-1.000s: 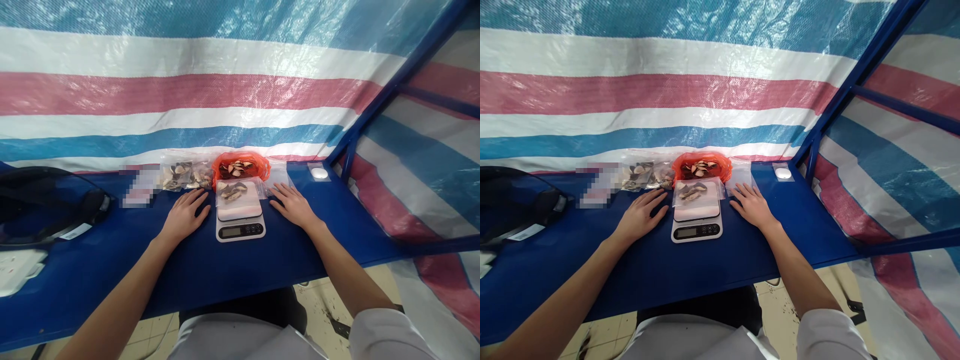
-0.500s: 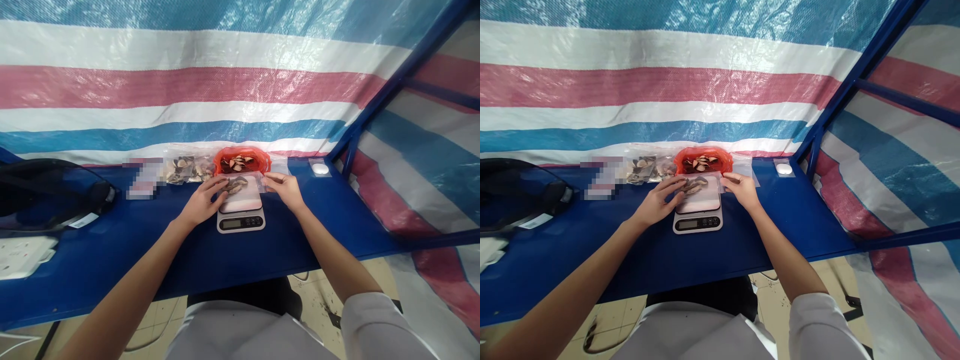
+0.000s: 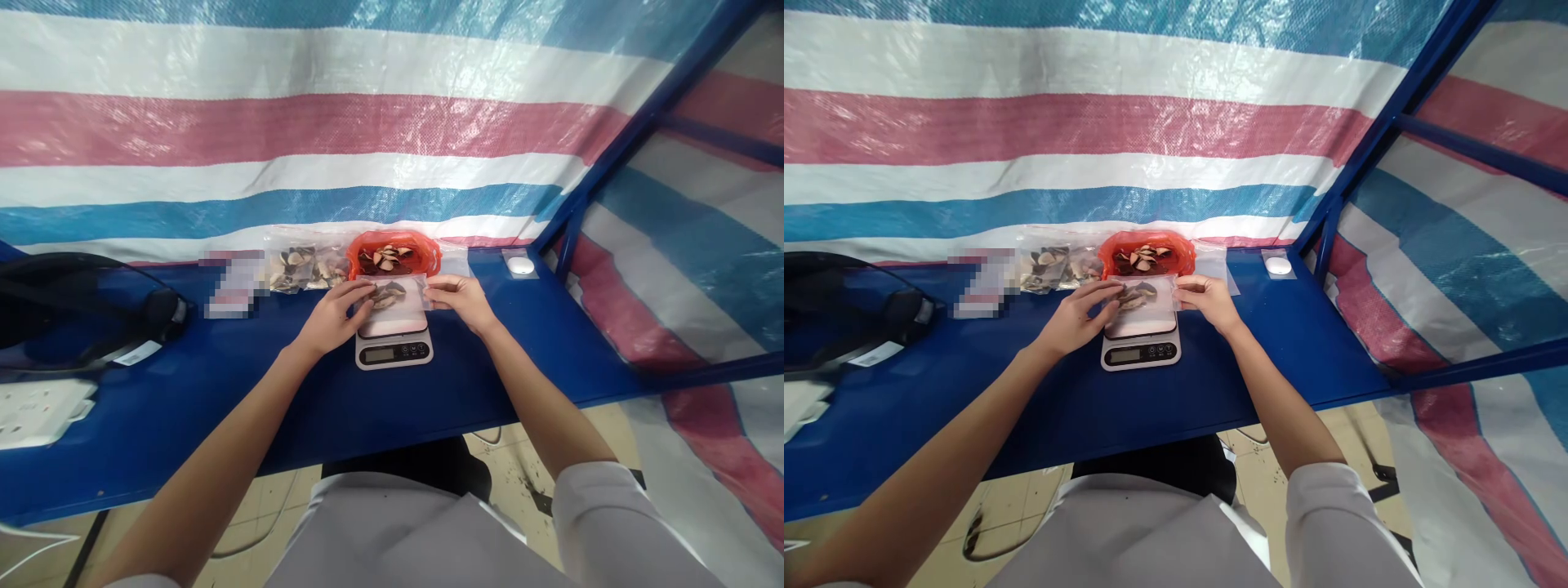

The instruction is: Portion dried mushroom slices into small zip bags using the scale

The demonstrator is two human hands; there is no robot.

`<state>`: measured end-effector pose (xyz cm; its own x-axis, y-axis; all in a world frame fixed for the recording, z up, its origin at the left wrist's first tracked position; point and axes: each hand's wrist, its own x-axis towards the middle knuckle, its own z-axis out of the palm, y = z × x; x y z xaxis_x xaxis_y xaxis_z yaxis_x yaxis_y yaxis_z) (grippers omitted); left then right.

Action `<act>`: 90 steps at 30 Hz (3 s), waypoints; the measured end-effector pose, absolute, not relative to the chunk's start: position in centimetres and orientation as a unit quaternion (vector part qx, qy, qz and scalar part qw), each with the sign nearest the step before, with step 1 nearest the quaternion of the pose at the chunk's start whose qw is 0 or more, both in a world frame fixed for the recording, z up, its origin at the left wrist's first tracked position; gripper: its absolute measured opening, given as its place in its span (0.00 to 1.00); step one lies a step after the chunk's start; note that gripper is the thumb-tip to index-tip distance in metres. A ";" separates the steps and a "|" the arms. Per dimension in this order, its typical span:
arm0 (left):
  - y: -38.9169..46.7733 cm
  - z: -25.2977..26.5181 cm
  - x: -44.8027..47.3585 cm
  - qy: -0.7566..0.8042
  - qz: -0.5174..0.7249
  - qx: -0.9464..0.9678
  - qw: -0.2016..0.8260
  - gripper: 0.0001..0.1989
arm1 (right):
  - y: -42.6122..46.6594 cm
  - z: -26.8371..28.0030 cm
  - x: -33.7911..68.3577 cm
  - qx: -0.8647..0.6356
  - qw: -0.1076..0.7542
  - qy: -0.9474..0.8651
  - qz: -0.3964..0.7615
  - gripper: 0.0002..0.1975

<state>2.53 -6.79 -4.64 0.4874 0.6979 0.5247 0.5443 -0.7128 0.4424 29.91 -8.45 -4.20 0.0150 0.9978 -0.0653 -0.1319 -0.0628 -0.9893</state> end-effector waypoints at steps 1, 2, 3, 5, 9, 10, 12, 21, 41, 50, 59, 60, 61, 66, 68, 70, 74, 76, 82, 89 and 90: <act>-6.7 -4.5 2.7 0.364 0.356 0.853 0.111 0.20 | -8.5 -4.0 29.9 -0.485 0.517 -0.453 0.541 0.22; -6.6 -4.2 2.9 0.365 0.359 0.851 0.115 0.19 | -8.5 -3.7 29.9 -0.483 0.513 -0.464 0.537 0.22; -6.5 -4.0 3.1 0.366 0.362 0.849 0.121 0.19 | -8.4 -3.4 30.0 -0.481 0.509 -0.478 0.530 0.21; -6.2 -3.4 3.5 0.367 0.371 0.842 0.137 0.20 | -8.2 -2.6 30.0 -0.475 0.501 -0.514 0.509 0.20; -5.2 -2.0 4.6 0.384 0.380 0.818 0.197 0.22 | -7.3 -0.6 29.9 -0.443 0.477 -0.593 0.474 0.17; -4.9 -1.7 4.9 0.391 0.379 0.809 0.223 0.22 | -7.0 -0.1 29.8 -0.434 0.469 -0.609 0.469 0.17; -4.2 -1.0 5.4 0.402 0.376 0.785 0.286 0.23 | -6.4 0.8 29.6 -0.419 0.452 -0.636 0.463 0.17; -2.4 1.7 6.4 0.349 0.367 0.716 0.479 0.16 | -4.5 2.9 28.8 -0.377 0.428 -0.704 0.423 0.13; -5.5 -1.0 9.1 0.409 0.553 0.402 0.605 0.20 | -3.6 -2.1 27.2 -0.458 0.556 -0.477 0.504 0.26; -4.1 -1.4 8.0 0.401 0.567 0.410 0.591 0.17 | -3.8 -3.7 26.9 -0.440 0.550 -0.481 0.521 0.22; -3.4 -2.7 7.6 0.383 0.565 0.430 0.590 0.17 | -3.6 -5.1 26.5 -0.460 0.566 -0.453 0.513 0.23; -3.3 -2.8 7.6 0.378 0.572 0.435 0.584 0.17 | -3.7 -5.0 26.3 -0.458 0.562 -0.456 0.516 0.23; -3.2 -3.0 7.5 0.373 0.579 0.442 0.575 0.16 | -3.7 -5.0 26.2 -0.455 0.559 -0.460 0.518 0.22; -3.0 -3.7 7.3 0.364 0.599 0.457 0.548 0.17 | -4.2 -4.5 26.1 -0.446 0.551 -0.470 0.526 0.20; -3.1 -3.9 7.2 0.362 0.602 0.458 0.546 0.16 | -4.4 -4.4 26.2 -0.447 0.547 -0.472 0.528 0.20; -3.1 -3.9 7.1 0.356 0.608 0.462 0.539 0.16 | -4.5 -4.4 26.2 -0.448 0.547 -0.469 0.530 0.20; -3.1 -4.2 6.8 0.355 0.620 0.460 0.527 0.15 | -4.5 -4.5 26.2 -0.457 0.551 -0.457 0.529 0.21; -3.0 -4.4 6.7 0.358 0.616 0.453 0.535 0.14 | -4.4 -4.6 26.1 -0.462 0.565 -0.444 0.520 0.22; -3.0 -4.7 6.4 0.378 0.599 0.428 0.562 0.14 | -4.5 -4.8 25.7 -0.455 0.611 -0.419 0.493 0.18; -2.9 -4.7 6.3 0.372 0.590 0.455 0.554 0.11 | -4.7 -4.5 25.7 -0.453 0.610 -0.430 0.487 0.16; -2.9 -4.7 6.3 0.371 0.595 0.451 0.552 0.11 | -4.7 -4.5 25.7 -0.452 0.609 -0.432 0.489 0.16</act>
<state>6.30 -2.91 -4.74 0.0163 0.9917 0.1272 -0.3213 -0.1152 0.9399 25.66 -4.73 -4.54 0.1498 0.9852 0.0833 -0.2046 0.1133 -0.9723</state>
